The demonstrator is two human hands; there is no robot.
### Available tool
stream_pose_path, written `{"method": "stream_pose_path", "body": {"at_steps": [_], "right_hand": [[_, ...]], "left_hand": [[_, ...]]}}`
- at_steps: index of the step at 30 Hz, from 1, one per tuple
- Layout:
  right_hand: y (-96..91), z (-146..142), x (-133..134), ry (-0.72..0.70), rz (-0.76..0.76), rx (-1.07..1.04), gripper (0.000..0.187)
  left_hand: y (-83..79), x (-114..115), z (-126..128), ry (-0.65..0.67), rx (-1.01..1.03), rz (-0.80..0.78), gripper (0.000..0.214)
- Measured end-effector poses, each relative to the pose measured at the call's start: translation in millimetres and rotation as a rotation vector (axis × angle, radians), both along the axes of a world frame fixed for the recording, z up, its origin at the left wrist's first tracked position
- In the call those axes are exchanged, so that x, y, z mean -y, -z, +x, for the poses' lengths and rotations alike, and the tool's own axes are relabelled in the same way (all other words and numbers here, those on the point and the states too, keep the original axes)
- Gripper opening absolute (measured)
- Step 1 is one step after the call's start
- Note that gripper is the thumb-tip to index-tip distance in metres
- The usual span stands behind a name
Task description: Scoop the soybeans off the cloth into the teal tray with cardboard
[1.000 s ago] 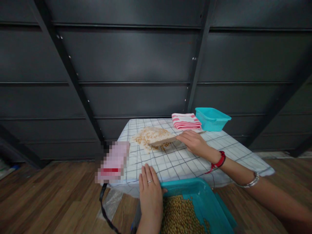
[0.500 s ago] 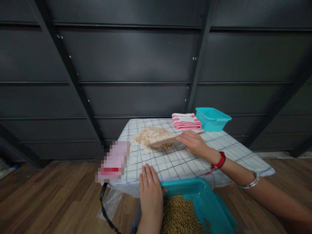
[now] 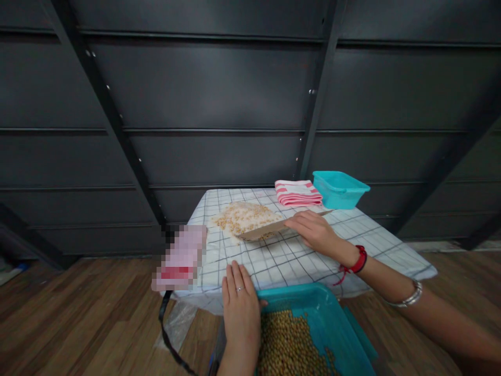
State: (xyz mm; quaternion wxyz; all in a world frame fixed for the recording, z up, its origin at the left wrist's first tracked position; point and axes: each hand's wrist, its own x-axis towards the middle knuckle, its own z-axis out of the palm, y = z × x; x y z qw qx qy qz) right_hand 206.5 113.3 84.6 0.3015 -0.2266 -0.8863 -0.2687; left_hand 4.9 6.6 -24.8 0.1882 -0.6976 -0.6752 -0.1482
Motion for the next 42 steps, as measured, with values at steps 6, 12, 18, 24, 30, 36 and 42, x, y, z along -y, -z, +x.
{"method": "stream_pose_path", "body": {"at_steps": [6,12,18,24,30,36,42], "right_hand": [[-7.7,5.7,5.6,0.0,0.047,-0.015,0.041],[-4.1,-3.0,1.1,0.031,0.031,0.033,0.035],[-6.4,5.4,9.9,-0.016,0.051,-0.023,0.036],[-9.7,-3.6,9.2,-0.044,0.089,-0.008,0.032],[-6.3,6.3,19.2,-0.033,0.07,-0.019,0.035],[-6.2,25.3,21.3,0.044,0.102,-0.026,0.035],[-7.4,27.6,26.0,0.052,0.093,-0.011,0.035]], "left_hand": [[-3.7,0.7,1.6,-0.007,0.017,-0.024,0.056],[-6.0,1.3,1.7,-0.016,-0.029,-0.028,0.06],[-11.5,1.1,4.5,-0.039,-0.013,-0.052,0.061],[-6.2,-0.2,2.5,-0.013,-0.003,-0.02,0.059],[-7.0,-0.9,3.5,-0.012,0.031,-0.052,0.061],[-17.0,-0.2,7.2,-0.037,0.068,-0.091,0.062],[-15.8,0.0,7.7,-0.043,0.038,-0.043,0.059]]}}
